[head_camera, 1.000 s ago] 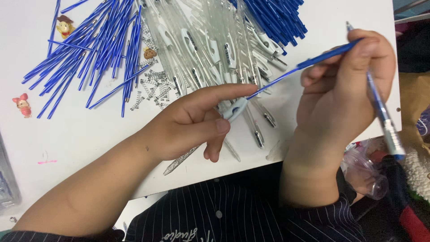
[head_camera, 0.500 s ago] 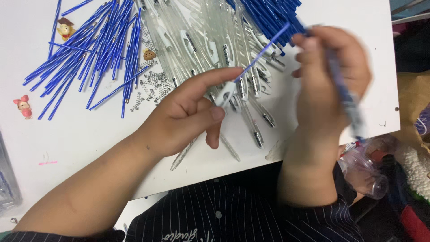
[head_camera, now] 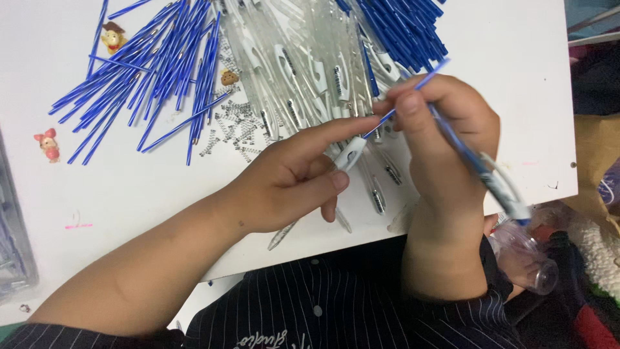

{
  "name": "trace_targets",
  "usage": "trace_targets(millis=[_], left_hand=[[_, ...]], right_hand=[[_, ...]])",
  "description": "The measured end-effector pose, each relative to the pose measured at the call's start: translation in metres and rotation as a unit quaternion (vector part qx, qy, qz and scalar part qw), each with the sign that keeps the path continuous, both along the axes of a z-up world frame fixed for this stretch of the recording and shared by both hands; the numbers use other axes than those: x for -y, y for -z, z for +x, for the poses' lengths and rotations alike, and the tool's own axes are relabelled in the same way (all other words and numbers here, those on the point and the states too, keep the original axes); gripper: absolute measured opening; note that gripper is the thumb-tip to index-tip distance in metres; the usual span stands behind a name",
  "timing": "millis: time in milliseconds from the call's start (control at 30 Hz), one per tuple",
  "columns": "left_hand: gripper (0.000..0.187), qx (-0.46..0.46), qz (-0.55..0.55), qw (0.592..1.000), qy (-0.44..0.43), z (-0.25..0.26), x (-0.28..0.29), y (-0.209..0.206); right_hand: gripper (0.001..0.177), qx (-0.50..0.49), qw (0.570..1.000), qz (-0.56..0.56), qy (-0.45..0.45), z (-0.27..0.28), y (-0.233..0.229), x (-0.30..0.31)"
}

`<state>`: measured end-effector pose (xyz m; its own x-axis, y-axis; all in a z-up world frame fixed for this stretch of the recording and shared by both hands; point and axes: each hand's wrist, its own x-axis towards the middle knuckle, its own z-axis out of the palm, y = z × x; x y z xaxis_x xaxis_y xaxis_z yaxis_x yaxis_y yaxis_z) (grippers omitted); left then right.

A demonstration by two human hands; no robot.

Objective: The person assembles pens by hand, inserting blue ink refills into white barrels and securing the components together.

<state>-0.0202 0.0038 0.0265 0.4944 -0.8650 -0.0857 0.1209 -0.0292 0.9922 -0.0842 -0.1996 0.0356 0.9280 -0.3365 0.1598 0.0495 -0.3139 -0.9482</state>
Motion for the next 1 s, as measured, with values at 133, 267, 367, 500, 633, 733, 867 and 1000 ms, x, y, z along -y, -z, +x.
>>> trace_targets(millis=[133, 267, 367, 500, 633, 733, 867, 1000], left_hand=[[0.054, 0.024, -0.025, 0.998, -0.06, 0.003, -0.002, 0.006], [0.047, -0.015, -0.025, 0.962, -0.27, 0.019, -0.006, 0.003], [0.048, -0.004, -0.108, 0.906, -0.409, 0.043, -0.01, 0.019], [0.034, -0.01, -0.125, 0.832, -0.54, 0.075, -0.026, 0.021], [0.013, 0.059, -0.113, 0.794, -0.594, 0.095, -0.042, 0.016], [0.013, 0.083, -0.114, 0.775, -0.616, 0.108, -0.05, 0.015], [0.017, 0.101, -0.137, 0.774, -0.61, 0.118, -0.054, 0.025], [0.013, 0.063, -0.15, 0.779, -0.606, 0.115, -0.054, 0.025]], right_hand=[[0.012, 0.135, 0.974, 0.142, 0.116, 0.004, 0.016, 0.012], [0.025, 0.14, 0.94, 0.192, 0.245, 0.009, 0.005, 0.007], [0.02, 0.078, 0.964, 0.133, 0.216, 0.01, 0.003, -0.009], [0.013, 0.03, 0.977, 0.155, 0.141, 0.023, -0.004, -0.038], [0.025, -0.05, 0.995, -0.075, -0.032, 0.048, -0.029, -0.073], [0.023, -0.05, 0.989, -0.1, -0.094, 0.077, -0.031, -0.098], [0.038, 0.007, 0.967, -0.182, -0.178, 0.093, -0.016, -0.114], [0.024, 0.033, 0.943, -0.291, -0.158, 0.109, 0.013, -0.107]])
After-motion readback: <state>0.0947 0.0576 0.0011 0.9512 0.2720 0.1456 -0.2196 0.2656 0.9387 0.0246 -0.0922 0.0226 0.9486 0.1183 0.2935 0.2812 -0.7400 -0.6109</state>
